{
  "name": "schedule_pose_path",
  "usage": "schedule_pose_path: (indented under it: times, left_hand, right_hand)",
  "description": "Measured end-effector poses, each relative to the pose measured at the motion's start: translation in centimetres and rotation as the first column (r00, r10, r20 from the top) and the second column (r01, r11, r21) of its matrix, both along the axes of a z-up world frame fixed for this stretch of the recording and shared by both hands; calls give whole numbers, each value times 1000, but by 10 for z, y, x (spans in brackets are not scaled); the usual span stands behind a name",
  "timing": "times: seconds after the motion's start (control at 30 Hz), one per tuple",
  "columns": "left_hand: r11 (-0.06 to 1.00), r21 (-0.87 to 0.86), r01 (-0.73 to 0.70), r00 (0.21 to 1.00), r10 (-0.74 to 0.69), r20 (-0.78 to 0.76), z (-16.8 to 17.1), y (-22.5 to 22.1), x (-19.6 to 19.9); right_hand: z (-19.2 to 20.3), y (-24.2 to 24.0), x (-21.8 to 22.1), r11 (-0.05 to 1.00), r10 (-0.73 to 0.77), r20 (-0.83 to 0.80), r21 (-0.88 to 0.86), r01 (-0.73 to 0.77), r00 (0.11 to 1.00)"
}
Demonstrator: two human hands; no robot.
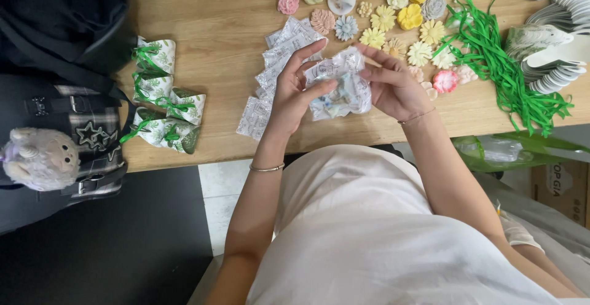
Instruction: Manually assemble packaging and place decorative floral candles inside bags and boxes.
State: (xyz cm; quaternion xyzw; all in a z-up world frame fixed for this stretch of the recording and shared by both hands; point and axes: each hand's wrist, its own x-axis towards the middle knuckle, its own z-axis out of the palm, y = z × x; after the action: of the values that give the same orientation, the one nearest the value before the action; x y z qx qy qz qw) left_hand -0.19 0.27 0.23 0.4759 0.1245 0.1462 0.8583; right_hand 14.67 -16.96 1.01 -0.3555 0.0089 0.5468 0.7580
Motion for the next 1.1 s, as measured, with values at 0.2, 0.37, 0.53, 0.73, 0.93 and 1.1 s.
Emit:
schedule_pose_path:
  times: [0.2, 0.37, 0.53, 0.73, 0.93, 1.1]
  left_hand:
    - [999, -18, 49, 998, -49, -30, -6, 2, -2]
    - [1000, -19, 22, 1000, -22, -4, 1, -1, 3]
    - [1000, -20, 12, 1000, -12, -16, 3, -2, 8]
    - [997, -75, 37, 999, -39, -21, 1, -2, 12]
    - [995, -29, 92, 996, -93, -18, 12, 4, 14]
    - [969, 15, 247, 969, -247, -1, 12, 2, 13]
  right_hand:
    - [-13, -3, -10, 996, 66, 49, -61, -63, 997]
    - [-44, -15, -1, 999, -24, 105, 43, 19, 994]
    - [-8, -3, -5, 997, -52, 104, -51, 57, 993]
    - [-43, -20, 8, 995, -19, 124, 100, 7, 992]
    - [2, -11, 5, 992, -102, 85, 77, 96, 991]
    - [-13, -16, 1, 989, 99, 52, -115, -92, 994]
